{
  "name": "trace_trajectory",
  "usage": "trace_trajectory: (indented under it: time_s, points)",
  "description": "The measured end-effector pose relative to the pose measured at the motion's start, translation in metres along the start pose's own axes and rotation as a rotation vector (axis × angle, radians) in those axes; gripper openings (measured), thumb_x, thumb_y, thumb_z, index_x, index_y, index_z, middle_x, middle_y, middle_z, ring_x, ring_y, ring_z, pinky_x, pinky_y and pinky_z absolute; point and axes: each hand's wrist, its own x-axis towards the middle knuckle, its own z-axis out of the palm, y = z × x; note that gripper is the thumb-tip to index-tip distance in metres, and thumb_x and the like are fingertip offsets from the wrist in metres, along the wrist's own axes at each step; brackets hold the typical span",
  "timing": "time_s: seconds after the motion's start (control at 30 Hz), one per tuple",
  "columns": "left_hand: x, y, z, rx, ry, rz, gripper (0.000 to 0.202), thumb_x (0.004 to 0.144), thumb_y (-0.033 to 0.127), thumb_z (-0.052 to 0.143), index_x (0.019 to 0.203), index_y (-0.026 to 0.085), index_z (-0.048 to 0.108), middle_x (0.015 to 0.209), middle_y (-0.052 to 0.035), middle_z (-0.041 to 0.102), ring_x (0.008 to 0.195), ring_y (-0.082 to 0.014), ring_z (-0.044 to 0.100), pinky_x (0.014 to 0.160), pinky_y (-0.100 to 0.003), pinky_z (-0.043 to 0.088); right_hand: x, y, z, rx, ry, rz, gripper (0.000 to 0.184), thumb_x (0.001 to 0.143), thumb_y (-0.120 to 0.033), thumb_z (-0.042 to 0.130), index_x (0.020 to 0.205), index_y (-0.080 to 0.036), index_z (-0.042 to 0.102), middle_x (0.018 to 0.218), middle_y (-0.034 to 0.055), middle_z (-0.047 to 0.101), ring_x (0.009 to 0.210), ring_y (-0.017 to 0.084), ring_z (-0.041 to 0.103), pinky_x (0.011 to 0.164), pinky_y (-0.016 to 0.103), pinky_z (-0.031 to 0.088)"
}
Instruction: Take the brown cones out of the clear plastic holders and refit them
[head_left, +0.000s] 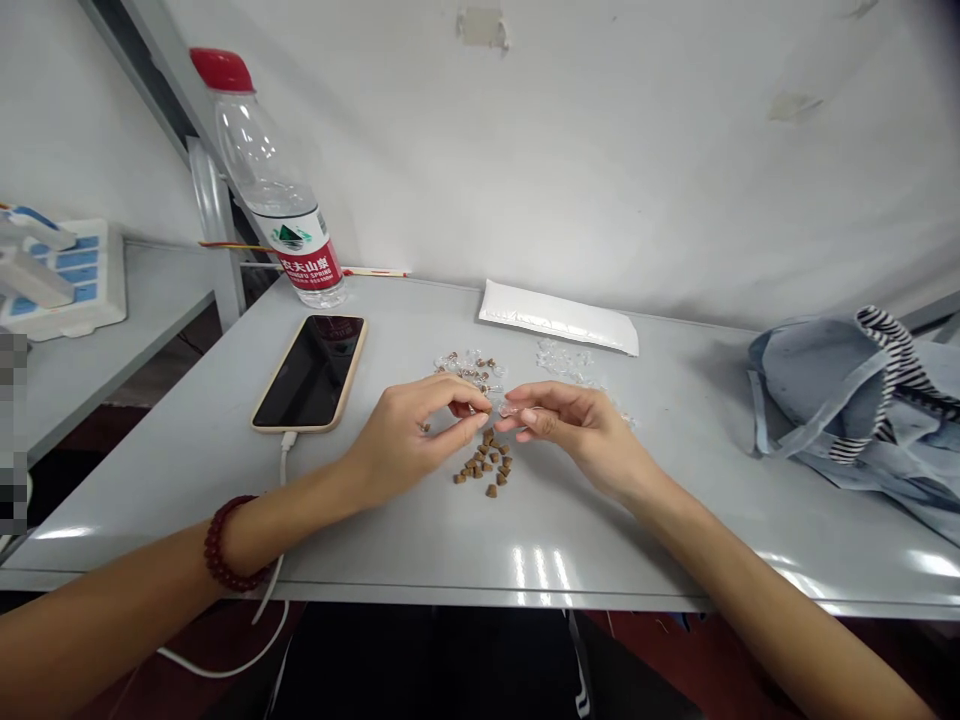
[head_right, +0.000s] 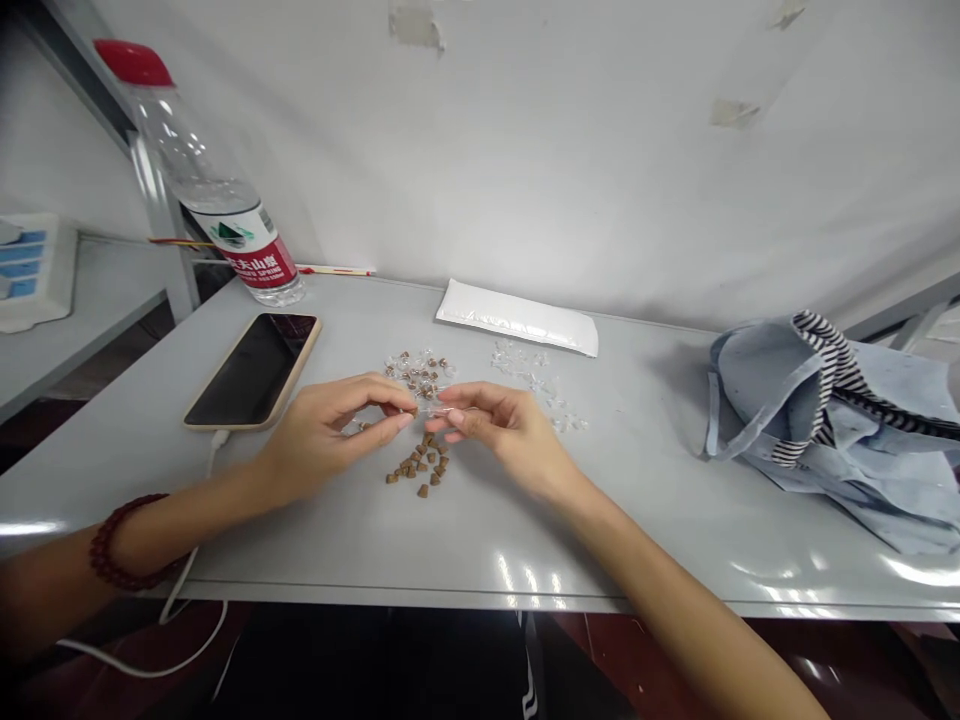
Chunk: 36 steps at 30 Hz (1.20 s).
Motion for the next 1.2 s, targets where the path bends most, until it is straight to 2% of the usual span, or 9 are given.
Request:
trace_trajectory:
  time_s: [0.17,0.33,0.47,0.57,0.73,0.87,1.0,1.07,1.2]
  points:
    - [-0.002,-0.003,0.005,-0.188,0.051,-0.001,0.004,0.083,0.017,0.059,0.083,0.018,0.063,0.083,-0.0036,0.068,0.079,-0.0158,0.064,0.072,-0.032,0.054,-0.002,0.001,0.007,0.125,-0.007,0.069,0.018,0.082,-0.027,0.067,0.097,-0.017,0.066,0.09,0.0067,0.074,0.092,0.019,0.07,0.085,0.035,0.052]
    - [-0.001,-0.004,0.008,-0.211,0.087,0.008,0.003,0.081,0.015,0.061,0.082,0.017,0.063,0.083,-0.0045,0.068,0.079,-0.0158,0.064,0.073,-0.032,0.054,-0.004,0.002,0.014,0.173,-0.075,0.103,0.019,0.08,-0.028,0.068,0.095,-0.017,0.064,0.092,0.0073,0.073,0.094,0.021,0.069,0.085,0.037,0.054]
    - [0.001,-0.004,0.006,-0.238,0.056,-0.005,0.004,0.081,0.013,0.061,0.08,0.016,0.063,0.081,-0.0047,0.068,0.078,-0.0152,0.064,0.072,-0.031,0.055,-0.004,0.004,0.014,0.184,-0.104,0.104,0.021,0.081,-0.03,0.068,0.097,-0.018,0.063,0.093,0.0068,0.073,0.095,0.021,0.069,0.085,0.037,0.054]
    - [0.002,-0.005,0.005,-0.171,0.018,0.05,0.008,0.083,0.012,0.058,0.08,0.016,0.064,0.082,-0.0044,0.068,0.078,-0.0144,0.064,0.073,-0.03,0.054,-0.002,0.005,0.016,0.192,-0.093,0.105,0.022,0.081,-0.03,0.067,0.098,-0.017,0.065,0.094,0.0072,0.073,0.094,0.021,0.069,0.083,0.036,0.055]
    - [0.003,-0.004,0.002,0.028,0.054,0.291,0.012,0.084,0.01,0.057,0.093,0.015,0.064,0.091,-0.0076,0.065,0.083,-0.0155,0.062,0.074,-0.032,0.053,0.005,0.007,0.023,0.235,-0.079,0.058,0.019,0.08,-0.029,0.068,0.092,-0.015,0.067,0.087,0.0058,0.073,0.078,0.016,0.071,0.074,0.03,0.056]
    - [0.006,-0.003,0.001,0.112,-0.002,0.282,0.03,0.08,0.019,0.066,0.107,0.015,0.054,0.099,-0.0097,0.062,0.089,-0.0178,0.06,0.075,-0.033,0.054,0.015,0.0,0.023,0.256,-0.061,0.026,0.017,0.083,-0.032,0.065,0.089,-0.016,0.067,0.083,0.0048,0.073,0.077,0.015,0.071,0.075,0.03,0.056]
    - [0.01,-0.007,0.0,0.208,0.091,0.283,0.029,0.08,0.02,0.066,0.105,0.017,0.052,0.092,-0.0062,0.062,0.085,-0.0169,0.06,0.073,-0.031,0.053,0.027,-0.009,0.019,0.178,-0.14,0.005,0.019,0.084,-0.034,0.065,0.088,-0.016,0.066,0.086,0.0059,0.073,0.082,0.015,0.069,0.077,0.03,0.054]
    - [0.012,-0.01,-0.001,0.245,0.125,0.339,0.024,0.081,0.015,0.063,0.103,0.017,0.053,0.089,-0.0055,0.062,0.083,-0.0164,0.06,0.073,-0.031,0.052,0.03,-0.01,0.017,0.117,-0.179,-0.014,0.022,0.083,-0.036,0.065,0.087,-0.015,0.066,0.085,0.0061,0.073,0.078,0.014,0.069,0.076,0.029,0.054]
    - [0.013,-0.013,0.002,0.281,0.152,0.472,0.029,0.077,0.006,0.061,0.102,0.015,0.052,0.089,-0.0072,0.061,0.082,-0.0175,0.057,0.073,-0.033,0.051,0.027,-0.005,0.014,0.067,-0.174,-0.02,0.028,0.084,-0.041,0.062,0.089,-0.014,0.067,0.084,0.0072,0.072,0.075,0.015,0.068,0.072,0.03,0.054]
